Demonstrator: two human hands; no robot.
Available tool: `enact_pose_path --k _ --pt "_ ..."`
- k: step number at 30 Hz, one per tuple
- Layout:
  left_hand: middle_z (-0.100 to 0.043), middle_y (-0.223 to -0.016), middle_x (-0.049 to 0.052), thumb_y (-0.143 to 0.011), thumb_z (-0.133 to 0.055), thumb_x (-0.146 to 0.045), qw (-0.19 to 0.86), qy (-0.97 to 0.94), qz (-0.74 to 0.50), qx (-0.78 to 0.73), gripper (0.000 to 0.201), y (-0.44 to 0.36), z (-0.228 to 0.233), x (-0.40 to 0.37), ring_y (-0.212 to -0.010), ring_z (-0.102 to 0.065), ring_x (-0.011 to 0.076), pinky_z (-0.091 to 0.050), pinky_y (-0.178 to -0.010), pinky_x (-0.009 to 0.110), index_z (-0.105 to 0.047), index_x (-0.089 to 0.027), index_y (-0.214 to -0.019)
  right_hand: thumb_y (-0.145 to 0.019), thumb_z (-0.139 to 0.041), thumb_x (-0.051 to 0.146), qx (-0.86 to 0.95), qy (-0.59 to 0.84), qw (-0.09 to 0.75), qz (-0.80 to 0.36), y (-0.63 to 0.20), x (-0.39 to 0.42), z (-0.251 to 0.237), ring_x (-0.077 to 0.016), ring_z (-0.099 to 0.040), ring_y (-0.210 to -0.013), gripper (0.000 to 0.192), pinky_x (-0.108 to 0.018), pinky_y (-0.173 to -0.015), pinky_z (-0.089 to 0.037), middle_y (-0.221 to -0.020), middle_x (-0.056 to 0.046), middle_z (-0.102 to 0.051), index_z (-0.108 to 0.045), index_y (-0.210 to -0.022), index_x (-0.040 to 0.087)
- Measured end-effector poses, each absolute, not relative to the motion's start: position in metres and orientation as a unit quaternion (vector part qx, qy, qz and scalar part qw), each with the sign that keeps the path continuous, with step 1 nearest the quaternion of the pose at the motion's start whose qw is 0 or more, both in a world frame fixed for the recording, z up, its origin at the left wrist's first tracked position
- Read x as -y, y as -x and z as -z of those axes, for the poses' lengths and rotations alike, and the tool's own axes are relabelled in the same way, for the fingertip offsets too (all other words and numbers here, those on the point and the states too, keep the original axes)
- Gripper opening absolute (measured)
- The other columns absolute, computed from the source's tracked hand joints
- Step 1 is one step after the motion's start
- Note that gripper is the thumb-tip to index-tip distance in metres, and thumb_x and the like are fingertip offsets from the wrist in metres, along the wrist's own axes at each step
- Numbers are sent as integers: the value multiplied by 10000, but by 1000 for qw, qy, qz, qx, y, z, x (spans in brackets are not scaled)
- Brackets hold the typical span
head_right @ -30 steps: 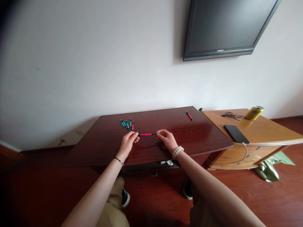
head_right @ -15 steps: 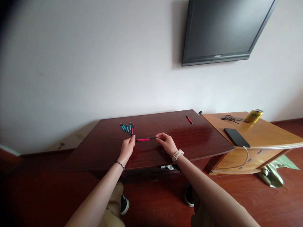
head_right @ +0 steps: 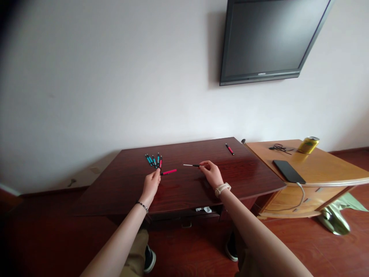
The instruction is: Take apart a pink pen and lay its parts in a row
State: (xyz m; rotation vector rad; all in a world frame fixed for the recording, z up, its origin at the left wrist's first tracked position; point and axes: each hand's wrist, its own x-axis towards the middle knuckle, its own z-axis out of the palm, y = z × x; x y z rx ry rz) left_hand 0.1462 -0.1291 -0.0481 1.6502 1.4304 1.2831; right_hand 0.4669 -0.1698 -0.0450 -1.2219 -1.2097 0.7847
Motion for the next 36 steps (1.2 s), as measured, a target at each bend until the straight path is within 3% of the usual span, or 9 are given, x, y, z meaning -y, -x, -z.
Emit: enact_pose_path --k 16,22,24,27,29,31,36 --pt "-492 -570 -8 -1005 -444 -669 284 -650 -461 -532 590 -151 34 140 -545 -436 155 -299 -587 293 -457 -225 -616 -865 -673 333 609 651 435 -130 -476 164 62 -259 -695 -855 126 -410 -850 -524 -933 -55 -767 -754 -937 268" --pt "-501 -576 -6 -1001 -444 -676 284 -652 -460 -531 589 -153 33 141 -554 -450 158 -308 -592 292 -454 -226 -621 -819 -707 291 614 646 444 -96 -467 168 52 -297 -657 -965 154 -487 -989 -492 -999 -95 -744 -766 -954 246" --pt "-496 -579 -8 -1009 -442 -662 282 -654 -461 -528 583 -155 34 141 -559 -449 159 -309 -596 293 -450 -226 -622 -843 -714 325 591 617 500 -140 -455 175 43 -307 -670 -1018 203 -513 -1025 -496 -1073 -111 -745 -760 -1023 244" --pt "-509 -587 -5 -1019 -441 -642 275 -664 -458 -522 578 -161 33 142 -574 -467 165 -315 -609 296 -452 -224 -620 -871 -759 447 520 517 571 -368 -433 189 32 -302 -710 -1101 326 -490 -1024 -551 -1173 -111 -761 -745 -1134 256" --pt "-521 -590 -2 -1025 -433 -636 268 -673 -453 -520 576 -167 31 144 -581 -483 169 -317 -616 296 -460 -223 -624 -895 -753 506 427 427 580 -546 -419 198 29 -304 -722 -1167 373 -493 -1048 -571 -1221 -129 -766 -738 -1168 252" --pt "-539 -597 1 -1030 -422 -632 259 -682 -444 -520 572 -173 29 147 -589 -493 172 -318 -622 295 -477 -221 -637 -890 -776 497 369 363 552 -653 -409 204 27 -301 -725 -1208 380 -488 -1095 -564 -1225 -142 -772 -743 -1154 227" --pt "-530 -596 1 -1023 -470 -599 229 -713 -424 -509 522 -188 27 155 -575 -445 165 -282 -620 300 -497 -222 -663 -830 -891 357 344 342 537 -690 -399 200 29 -248 -770 -1106 320 -377 -1072 -596 -1146 -116 -782 -777 -1073 182"
